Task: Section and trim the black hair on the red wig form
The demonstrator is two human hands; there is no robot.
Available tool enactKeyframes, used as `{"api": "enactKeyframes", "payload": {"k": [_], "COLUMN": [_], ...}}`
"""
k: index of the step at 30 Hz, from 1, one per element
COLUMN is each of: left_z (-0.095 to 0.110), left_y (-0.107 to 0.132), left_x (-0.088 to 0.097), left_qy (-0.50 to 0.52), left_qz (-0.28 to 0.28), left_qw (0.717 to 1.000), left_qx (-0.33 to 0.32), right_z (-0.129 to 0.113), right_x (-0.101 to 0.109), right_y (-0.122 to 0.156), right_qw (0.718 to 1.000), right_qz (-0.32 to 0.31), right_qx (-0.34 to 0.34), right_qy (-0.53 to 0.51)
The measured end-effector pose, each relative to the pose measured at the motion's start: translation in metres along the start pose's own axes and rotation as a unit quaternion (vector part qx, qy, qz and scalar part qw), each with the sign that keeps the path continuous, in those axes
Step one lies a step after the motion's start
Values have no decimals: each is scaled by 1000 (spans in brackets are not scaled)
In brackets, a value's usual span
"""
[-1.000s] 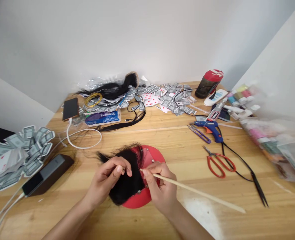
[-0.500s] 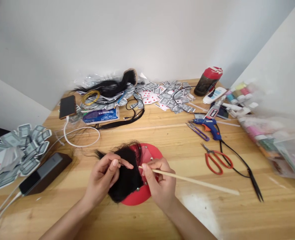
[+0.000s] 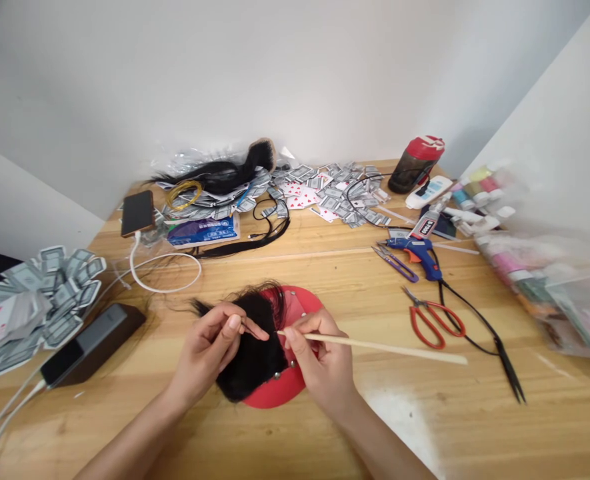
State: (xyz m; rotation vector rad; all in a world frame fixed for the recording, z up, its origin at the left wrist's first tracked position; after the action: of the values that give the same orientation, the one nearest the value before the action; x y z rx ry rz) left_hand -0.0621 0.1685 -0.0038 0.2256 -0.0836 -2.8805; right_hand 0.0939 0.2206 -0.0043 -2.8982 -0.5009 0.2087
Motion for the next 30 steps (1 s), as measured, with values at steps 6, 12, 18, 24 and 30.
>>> {"api": "enactKeyframes", "payload": {"k": [6, 12, 18, 24, 30], "left_z": [-1, -3, -7, -5, -2], "left_y": [-2, 0, 3, 4, 6], "left_x": [2, 4, 8, 7, 3], "left_qy": [6, -18, -59, -85, -100], "left_qz": [4, 2, 5, 8, -9], "left_qw": [1000, 1000, 998, 996, 994], "left_qx": [3, -7, -11, -20, -30], "right_z": [2, 2, 9, 9, 9], "right_x": [-1, 0, 1, 0, 1], "right_y": [-4, -11, -14, -15, -15], "right_qw": [1000, 998, 994, 992, 989], "right_qz": [-19, -39, -47, -34, -20], "right_qx": [-20, -52, -94, -113, -124], "right_qy": [-2, 8, 22, 47, 83]}}
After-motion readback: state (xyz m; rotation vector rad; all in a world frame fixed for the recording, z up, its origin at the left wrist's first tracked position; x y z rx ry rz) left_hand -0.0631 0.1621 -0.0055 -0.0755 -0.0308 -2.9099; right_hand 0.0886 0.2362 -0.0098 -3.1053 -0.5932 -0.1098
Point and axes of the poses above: each hand's wrist, its own y-axis away from the middle knuckle, its own x-axis out of the back of the hand, z = x × y, the point moved 10 cm from there along -y, towards the middle knuckle
